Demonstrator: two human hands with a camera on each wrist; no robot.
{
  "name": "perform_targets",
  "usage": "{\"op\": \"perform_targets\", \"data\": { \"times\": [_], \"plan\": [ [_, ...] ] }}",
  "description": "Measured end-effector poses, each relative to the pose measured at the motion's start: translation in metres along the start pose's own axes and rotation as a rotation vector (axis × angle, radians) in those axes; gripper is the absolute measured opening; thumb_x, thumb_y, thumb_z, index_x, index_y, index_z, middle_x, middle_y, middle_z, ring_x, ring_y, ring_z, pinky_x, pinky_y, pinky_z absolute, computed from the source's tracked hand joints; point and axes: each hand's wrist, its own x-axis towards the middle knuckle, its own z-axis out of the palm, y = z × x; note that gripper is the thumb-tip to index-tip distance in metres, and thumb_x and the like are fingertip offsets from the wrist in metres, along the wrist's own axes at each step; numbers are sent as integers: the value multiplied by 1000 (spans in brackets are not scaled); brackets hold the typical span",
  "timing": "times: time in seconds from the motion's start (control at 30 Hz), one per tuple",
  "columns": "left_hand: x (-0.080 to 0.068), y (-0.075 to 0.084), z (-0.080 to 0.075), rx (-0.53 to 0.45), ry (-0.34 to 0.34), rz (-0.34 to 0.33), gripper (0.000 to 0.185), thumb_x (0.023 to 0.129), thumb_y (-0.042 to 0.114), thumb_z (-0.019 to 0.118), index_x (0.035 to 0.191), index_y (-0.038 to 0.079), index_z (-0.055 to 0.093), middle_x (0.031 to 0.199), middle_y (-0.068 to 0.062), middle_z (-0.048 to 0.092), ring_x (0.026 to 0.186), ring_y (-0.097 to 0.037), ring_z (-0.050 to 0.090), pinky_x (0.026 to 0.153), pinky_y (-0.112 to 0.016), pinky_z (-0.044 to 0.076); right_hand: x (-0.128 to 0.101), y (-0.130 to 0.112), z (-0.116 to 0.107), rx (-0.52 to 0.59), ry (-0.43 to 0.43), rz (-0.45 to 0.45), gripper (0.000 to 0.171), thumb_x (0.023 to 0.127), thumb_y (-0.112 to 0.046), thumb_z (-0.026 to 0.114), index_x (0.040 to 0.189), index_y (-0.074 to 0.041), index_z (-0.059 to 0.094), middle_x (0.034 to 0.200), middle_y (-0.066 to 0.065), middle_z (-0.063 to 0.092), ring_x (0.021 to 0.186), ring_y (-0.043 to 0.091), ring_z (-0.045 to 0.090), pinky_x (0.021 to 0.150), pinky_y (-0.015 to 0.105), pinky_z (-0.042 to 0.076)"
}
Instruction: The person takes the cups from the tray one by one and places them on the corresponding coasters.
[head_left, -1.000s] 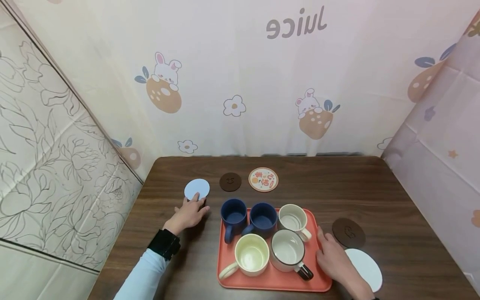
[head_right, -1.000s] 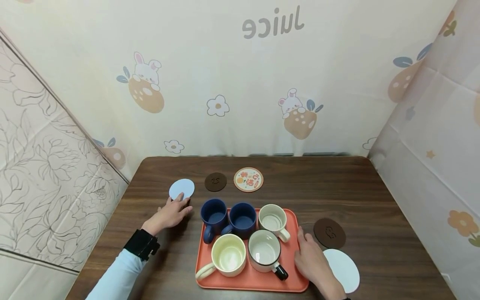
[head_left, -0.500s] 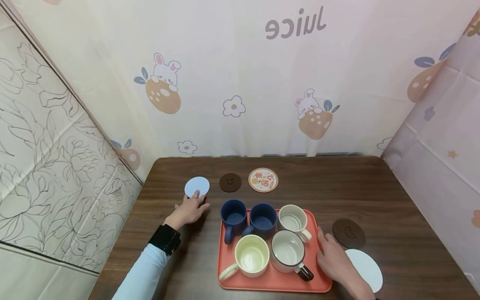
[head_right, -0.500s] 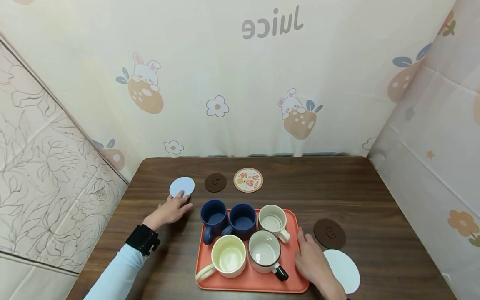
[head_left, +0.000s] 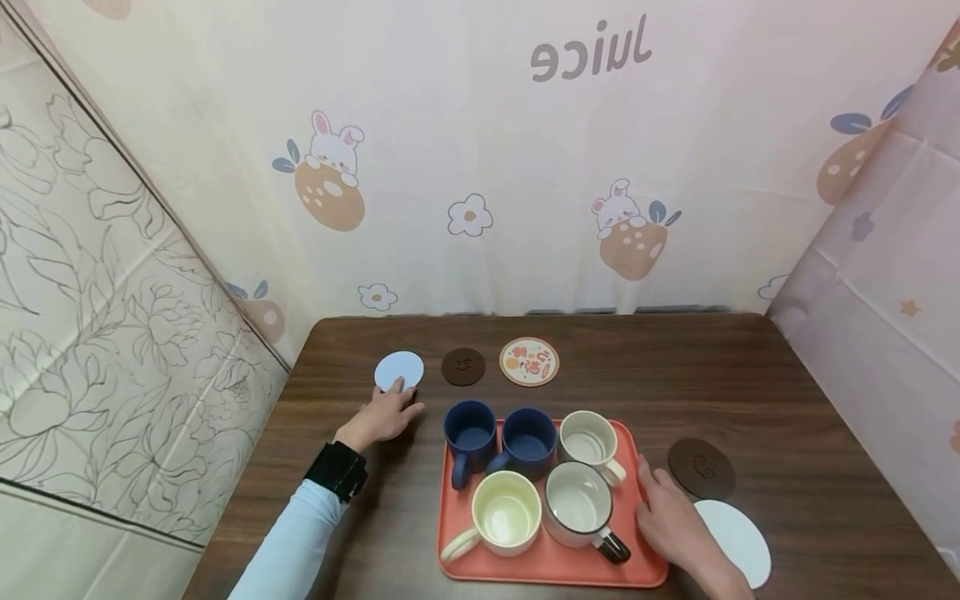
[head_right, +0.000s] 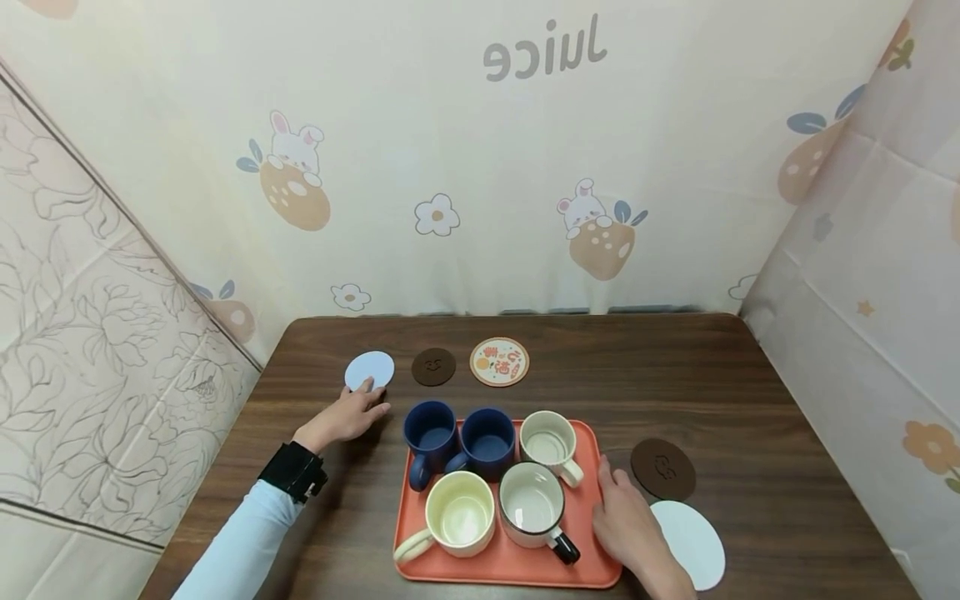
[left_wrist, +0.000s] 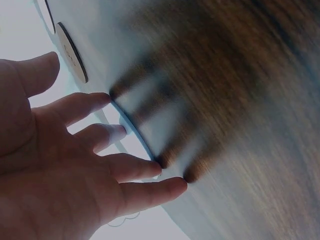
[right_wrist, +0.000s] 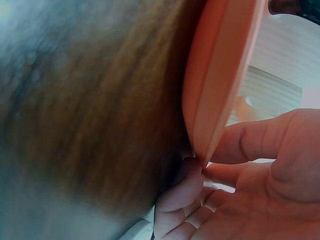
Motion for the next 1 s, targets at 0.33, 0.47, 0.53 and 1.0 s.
{"op": "perform_targets", "data": {
  "times": [0.33, 0.47, 0.53, 1.0],
  "plan": [
    [-2, 6, -2, 9, -7, 9, 55, 113, 34, 48, 156, 0, 47, 166, -33, 23, 144, -70, 15, 105, -83, 27, -2, 1, 1, 25, -4, 7, 64, 100, -4, 54, 154, 19, 30, 108, 16, 56, 74, 19, 52, 60, 34, 45],
    [-1, 6, -3, 16, -3, 22, 53, 114, 32, 48, 156, 0, 47, 166, -33, 24, 145, -70, 16, 105, -82, 27, -3, 0, 1, 42, -4, 12, 64, 100, -4, 54, 155, 18, 29, 107, 15, 55, 72, 18, 51, 58, 33, 44],
    [-1, 6, -3, 15, -3, 36, 52, 114, 30, 48, 156, -1, 47, 165, -34, 25, 146, -67, 17, 108, -81, 25, -3, 0, 0, 41, 0, 9, 65, 100, -4, 54, 155, 18, 29, 107, 15, 55, 72, 18, 51, 58, 33, 44],
    [-60, 43, 5, -52, -142, 63, 33, 108, 33, 62, 90, 7, 72, 80, -5, 59, 70, -21, 57, 66, -40, 49, -3, 1, -4, 83, -18, 12, 63, 101, -5, 54, 153, 20, 29, 108, 17, 56, 78, 20, 53, 63, 35, 46]
  ]
}}
